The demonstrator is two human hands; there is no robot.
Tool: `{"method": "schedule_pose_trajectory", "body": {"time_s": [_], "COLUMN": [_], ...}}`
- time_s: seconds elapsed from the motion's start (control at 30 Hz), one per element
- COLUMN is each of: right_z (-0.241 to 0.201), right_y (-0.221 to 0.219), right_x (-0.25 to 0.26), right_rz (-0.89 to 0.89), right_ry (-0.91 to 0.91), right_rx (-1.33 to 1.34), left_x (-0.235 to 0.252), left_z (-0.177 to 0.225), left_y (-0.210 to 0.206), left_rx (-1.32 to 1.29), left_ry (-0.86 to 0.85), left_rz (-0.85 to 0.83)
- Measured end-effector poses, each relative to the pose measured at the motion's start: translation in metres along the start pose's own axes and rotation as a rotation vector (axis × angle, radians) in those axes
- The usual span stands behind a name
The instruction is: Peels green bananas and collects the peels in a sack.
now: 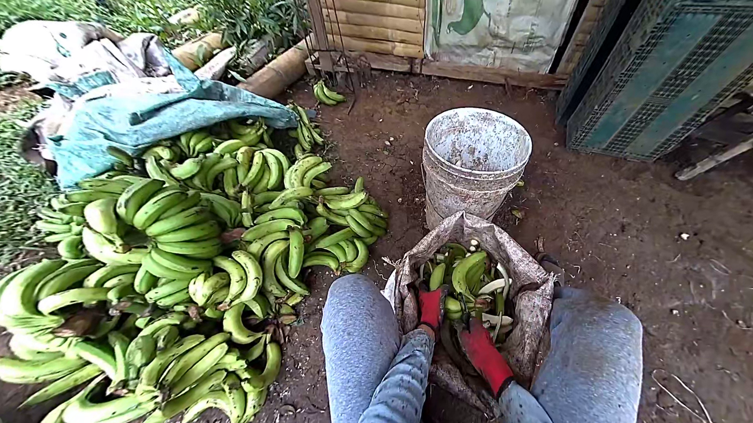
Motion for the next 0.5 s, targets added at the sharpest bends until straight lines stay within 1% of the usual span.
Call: {"method": "schedule_pose_trajectory", "body": {"time_s": [0.13, 0.23, 0.3, 0.37, 0.4, 0.5], "right_z": [-0.005, 0.007, 0.009, 0.005, 0.005, 0.021], "right_y": [-0.006, -0.013, -0.022, -0.022, -0.02, -0.014], "right_x": [-0.004, 0.0, 0.009, 0.014, 0.014, 0.015], "right_rz": [-0.004, -0.015, -0.047, -0.042, -0.035, -0.025], "right_ry": [-0.01, -0.065, -0.085, -0.062, -0.063, -0.144], "right_rx": [-0.021, -0.13, -0.235, -0.272, -0.269, -0.284], "left_x": [0.003, -0.004, -0.012, -0.022, -0.021, -0.015], "left_z": [0.009, 0.008, 0.018, 0.038, 0.042, 0.033], "left_y": [0.01, 0.005, -0.001, -0.005, -0.002, 0.014], "left_rx": [-0.068, -0.054, -0.074, 0.003, 0.038, 0.133], "left_ry": [-0.042, -0.037, -0.088, -0.193, -0.222, -0.244], "left_rz": [0.075, 0.065, 0.033, -0.052, -0.065, 0.017]}}
Point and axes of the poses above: each hand's wrist, its own x-axis towards the middle knuckle, its own y-axis out of the back of the hand, z = x × y, the point moved 7 cm from there along x, towards the middle knuckle, and after that the axes turned 2 degrees about -x, right-handed, at the moved point
